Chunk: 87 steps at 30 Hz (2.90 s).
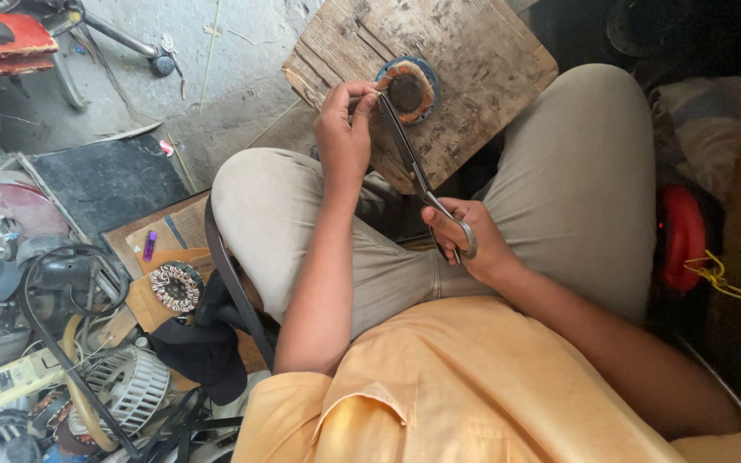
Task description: The person uses shears to trim copper wire on a small circular electrical component placed on a wooden board. The person then uses hands to adjust and wind the wire around the component.
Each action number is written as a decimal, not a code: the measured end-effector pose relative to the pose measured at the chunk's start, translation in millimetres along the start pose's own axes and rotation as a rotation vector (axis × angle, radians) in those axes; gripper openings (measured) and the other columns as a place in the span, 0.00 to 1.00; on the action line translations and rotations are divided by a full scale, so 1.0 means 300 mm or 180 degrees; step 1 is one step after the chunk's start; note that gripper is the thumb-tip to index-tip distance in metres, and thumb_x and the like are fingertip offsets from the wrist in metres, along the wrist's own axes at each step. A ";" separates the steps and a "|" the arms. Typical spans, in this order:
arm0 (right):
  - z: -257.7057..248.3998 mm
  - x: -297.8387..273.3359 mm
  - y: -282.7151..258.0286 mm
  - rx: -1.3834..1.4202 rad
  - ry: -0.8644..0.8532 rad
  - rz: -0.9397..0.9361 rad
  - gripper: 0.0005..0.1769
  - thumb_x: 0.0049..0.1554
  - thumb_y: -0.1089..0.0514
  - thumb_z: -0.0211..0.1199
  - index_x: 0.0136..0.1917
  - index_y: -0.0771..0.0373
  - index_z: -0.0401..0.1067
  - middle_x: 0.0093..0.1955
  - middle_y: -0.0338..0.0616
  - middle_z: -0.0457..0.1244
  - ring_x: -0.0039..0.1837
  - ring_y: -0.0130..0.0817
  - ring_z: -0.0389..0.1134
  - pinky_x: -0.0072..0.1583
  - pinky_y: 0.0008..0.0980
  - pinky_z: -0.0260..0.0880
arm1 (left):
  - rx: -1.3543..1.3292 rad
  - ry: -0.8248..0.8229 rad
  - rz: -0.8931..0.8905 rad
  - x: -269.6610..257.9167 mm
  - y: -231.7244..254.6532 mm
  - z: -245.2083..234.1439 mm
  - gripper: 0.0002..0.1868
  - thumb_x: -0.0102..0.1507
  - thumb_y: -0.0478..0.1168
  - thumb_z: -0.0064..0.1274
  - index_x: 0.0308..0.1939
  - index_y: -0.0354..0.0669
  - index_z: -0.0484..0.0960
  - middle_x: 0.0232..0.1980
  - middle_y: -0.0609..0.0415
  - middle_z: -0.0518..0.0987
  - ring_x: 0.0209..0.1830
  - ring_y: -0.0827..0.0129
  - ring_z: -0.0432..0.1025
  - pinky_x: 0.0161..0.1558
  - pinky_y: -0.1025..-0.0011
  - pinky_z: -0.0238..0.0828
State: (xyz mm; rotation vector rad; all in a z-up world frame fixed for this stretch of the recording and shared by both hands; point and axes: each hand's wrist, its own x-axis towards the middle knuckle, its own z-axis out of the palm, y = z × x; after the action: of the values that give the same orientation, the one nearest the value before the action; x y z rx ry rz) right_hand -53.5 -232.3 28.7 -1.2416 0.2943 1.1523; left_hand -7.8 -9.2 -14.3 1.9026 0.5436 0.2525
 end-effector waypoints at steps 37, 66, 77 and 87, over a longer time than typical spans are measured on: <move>-0.096 -0.025 -0.054 -0.0289 -0.0672 0.0336 0.41 0.57 0.20 0.45 0.52 0.60 0.70 0.29 0.32 0.56 0.31 0.22 0.59 0.35 0.22 0.53 | -0.0314 -0.0100 -0.0419 -0.021 -0.028 0.011 0.05 0.70 0.36 0.54 0.45 0.36 0.80 0.45 0.53 0.81 0.43 0.70 0.81 0.47 0.72 0.83; -0.065 -0.050 -0.089 0.0218 -0.0428 0.0328 0.38 0.60 0.25 0.49 0.50 0.65 0.67 0.27 0.32 0.50 0.28 0.23 0.50 0.33 0.25 0.53 | 0.0505 -0.0101 0.0525 -0.018 0.060 -0.008 0.03 0.70 0.33 0.52 0.46 0.40 0.75 0.52 0.53 0.79 0.54 0.59 0.78 0.54 0.66 0.74; -0.070 -0.029 -0.163 0.0185 -0.0341 0.0572 0.37 0.59 0.27 0.50 0.46 0.66 0.69 0.24 0.33 0.52 0.25 0.24 0.53 0.29 0.25 0.52 | 0.0485 -0.0096 0.0695 -0.017 0.046 -0.017 0.03 0.69 0.31 0.52 0.46 0.38 0.76 0.51 0.49 0.79 0.53 0.56 0.77 0.55 0.65 0.73; -0.013 -0.018 -0.051 -0.0338 0.0058 -0.0033 0.29 0.59 0.33 0.59 0.39 0.62 0.69 0.24 0.32 0.53 0.25 0.20 0.51 0.29 0.25 0.52 | 0.0415 -0.0017 0.0682 -0.009 0.023 -0.016 0.02 0.69 0.32 0.52 0.45 0.37 0.77 0.48 0.49 0.80 0.50 0.56 0.77 0.54 0.65 0.73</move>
State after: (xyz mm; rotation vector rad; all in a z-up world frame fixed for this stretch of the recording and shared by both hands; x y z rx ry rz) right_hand -42.0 -236.6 40.1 -1.3456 0.2424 1.1604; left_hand -10.4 -8.6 -5.9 2.0900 0.3594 0.3580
